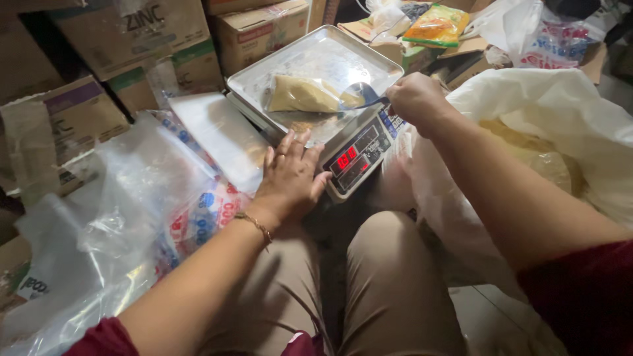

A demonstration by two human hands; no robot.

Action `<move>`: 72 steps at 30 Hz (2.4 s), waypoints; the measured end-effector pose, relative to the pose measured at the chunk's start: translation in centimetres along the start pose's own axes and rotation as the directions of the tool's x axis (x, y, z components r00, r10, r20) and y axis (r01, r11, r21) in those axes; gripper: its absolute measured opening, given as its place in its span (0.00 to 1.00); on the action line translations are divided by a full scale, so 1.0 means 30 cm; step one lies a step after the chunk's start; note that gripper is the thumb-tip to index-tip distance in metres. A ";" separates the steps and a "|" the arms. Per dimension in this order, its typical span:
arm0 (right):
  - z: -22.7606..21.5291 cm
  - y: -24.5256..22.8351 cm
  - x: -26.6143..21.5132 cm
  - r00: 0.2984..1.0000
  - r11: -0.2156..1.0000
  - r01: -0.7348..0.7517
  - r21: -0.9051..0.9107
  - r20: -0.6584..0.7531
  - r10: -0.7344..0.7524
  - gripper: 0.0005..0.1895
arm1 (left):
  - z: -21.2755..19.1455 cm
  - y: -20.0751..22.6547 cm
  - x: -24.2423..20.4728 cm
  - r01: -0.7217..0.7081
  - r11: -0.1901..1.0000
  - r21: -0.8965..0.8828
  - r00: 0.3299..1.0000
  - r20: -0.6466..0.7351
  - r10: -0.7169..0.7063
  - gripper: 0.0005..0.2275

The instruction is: The person scoops a yellow powder from a large sack into small plastic bags, weighs each bag on a digital scale, and ties the bags shut. The process repeats for multiple bags, with finished bags placed on the floor beside the person.

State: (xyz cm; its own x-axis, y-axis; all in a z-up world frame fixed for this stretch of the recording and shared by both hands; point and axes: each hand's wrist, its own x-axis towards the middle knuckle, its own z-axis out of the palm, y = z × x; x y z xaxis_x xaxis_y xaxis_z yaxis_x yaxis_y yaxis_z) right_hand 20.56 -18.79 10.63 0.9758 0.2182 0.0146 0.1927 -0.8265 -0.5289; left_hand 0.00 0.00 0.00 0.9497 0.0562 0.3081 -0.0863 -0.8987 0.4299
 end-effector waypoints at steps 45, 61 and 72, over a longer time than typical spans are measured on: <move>-0.116 0.155 -0.176 0.974 0.970 0.058 0.238 -0.227 -0.003 0.15 | 0.039 0.069 -0.323 -0.288 0.950 -0.123 0.957 -0.076 0.280 0.21; -0.426 0.572 -0.627 0.898 0.738 -0.025 0.674 -0.309 0.313 0.11 | 0.003 0.140 0.107 -0.268 0.954 0.132 0.950 -0.126 0.285 0.25; -0.258 0.619 -0.584 0.948 0.958 -0.168 0.232 -0.228 0.222 0.15 | -0.001 0.143 0.464 -0.193 0.886 0.422 0.978 0.156 0.139 0.11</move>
State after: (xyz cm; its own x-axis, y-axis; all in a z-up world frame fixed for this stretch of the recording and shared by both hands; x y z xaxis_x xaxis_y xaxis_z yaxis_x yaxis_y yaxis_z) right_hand 7.83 -41.99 7.12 0.9915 -0.0945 0.0899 -0.0035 -0.7078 -0.7064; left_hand 12.85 -3.07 6.16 0.9636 -0.1379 0.2292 -0.1330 -0.9904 -0.0369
